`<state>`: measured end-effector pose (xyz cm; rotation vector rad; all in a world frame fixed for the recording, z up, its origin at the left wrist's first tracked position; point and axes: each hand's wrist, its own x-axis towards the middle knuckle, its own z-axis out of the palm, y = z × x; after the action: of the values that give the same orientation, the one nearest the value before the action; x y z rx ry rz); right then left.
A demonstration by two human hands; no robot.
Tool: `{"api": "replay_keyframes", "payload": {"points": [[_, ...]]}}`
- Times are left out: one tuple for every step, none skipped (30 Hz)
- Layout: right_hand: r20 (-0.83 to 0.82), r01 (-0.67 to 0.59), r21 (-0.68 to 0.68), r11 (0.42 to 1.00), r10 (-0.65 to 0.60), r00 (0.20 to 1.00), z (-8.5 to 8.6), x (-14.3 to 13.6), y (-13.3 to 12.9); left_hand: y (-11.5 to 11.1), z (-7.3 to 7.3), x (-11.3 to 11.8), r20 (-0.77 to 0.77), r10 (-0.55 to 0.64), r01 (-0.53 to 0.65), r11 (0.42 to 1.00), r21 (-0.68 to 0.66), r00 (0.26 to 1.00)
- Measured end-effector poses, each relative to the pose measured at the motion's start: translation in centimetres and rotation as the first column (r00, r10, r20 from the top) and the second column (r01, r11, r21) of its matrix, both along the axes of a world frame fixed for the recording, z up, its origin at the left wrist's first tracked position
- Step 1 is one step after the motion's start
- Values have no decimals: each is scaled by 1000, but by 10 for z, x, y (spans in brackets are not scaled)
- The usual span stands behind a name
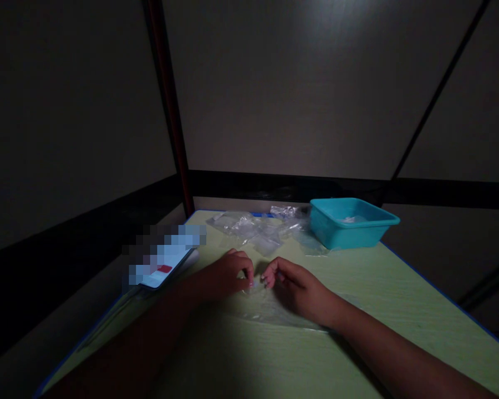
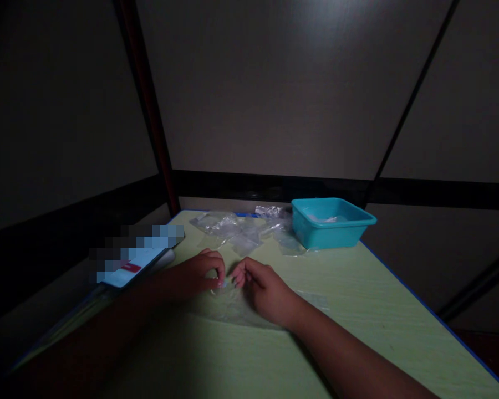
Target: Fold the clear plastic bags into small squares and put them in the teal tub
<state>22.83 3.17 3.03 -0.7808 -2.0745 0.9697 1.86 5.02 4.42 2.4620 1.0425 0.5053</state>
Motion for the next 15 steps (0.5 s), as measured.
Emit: {"api": "replay_keyframes", "payload": {"points": [[6, 11, -6, 1000, -11, 1000, -2, 0, 1, 0, -1, 0, -9, 7, -7, 1000, 1, 1000], [11, 23, -15, 1000, -23, 1000, -4, 0, 2, 1, -2, -1, -20, 21, -21, 1000, 2, 1000], [14, 36, -27, 999, -35, 999, -6, 1, 4, 1, -3, -2, -31, 40, -40, 999, 2, 999], [20, 48, -37, 998, -47, 999, -8, 1, 5, 2, -4, -2, -39, 63, -63, 998, 2, 997], [28, 58, -44, 997, -57, 998, -9, 1, 6, 2, -4, -3, -46, 89, -89, 996, 4, 995], [38, 66, -47, 997, -64, 997, -10, 1, 6, 2, -4, -2, -48, 112, -111, 994, 11, 993], [47, 72, -44, 996, -70, 996, -11, 1, 7, 1, -2, -1, -35, 138, -137, 990, 28, 990], [56, 74, -38, 997, -72, 996, -12, 2, 7, -1, -1, 1, -3, 166, -165, 985, 53, 986], [59, 76, -31, 997, -74, 996, -12, 1, 7, -3, 2, 4, 51, 190, -194, 978, 81, 980], [57, 77, -26, 997, -75, 996, -13, 1, 7, -6, 4, 8, 121, 201, -214, 972, 99, 972], [48, 81, -27, 996, -80, 996, -13, 1, 7, -9, 6, 12, 203, 193, -215, 972, 93, 960], [32, 89, -36, 995, -88, 996, -13, 1, 7, -11, 7, 16, 293, 171, -194, 980, 51, 941], [12, 99, -54, 994, -98, 995, -13, 1, 6, -13, 6, 20, 380, 143, -142, 989, -33, 914], [-13, 107, -79, 991, -108, 994, -12, 0, 6, -14, 4, 24, 464, 124, -68, 988, -137, 877], [-42, 113, -109, 988, -119, 992, -11, 0, 6, -13, 1, 27, 534, 120, 20, 968, -250, 837]]}}
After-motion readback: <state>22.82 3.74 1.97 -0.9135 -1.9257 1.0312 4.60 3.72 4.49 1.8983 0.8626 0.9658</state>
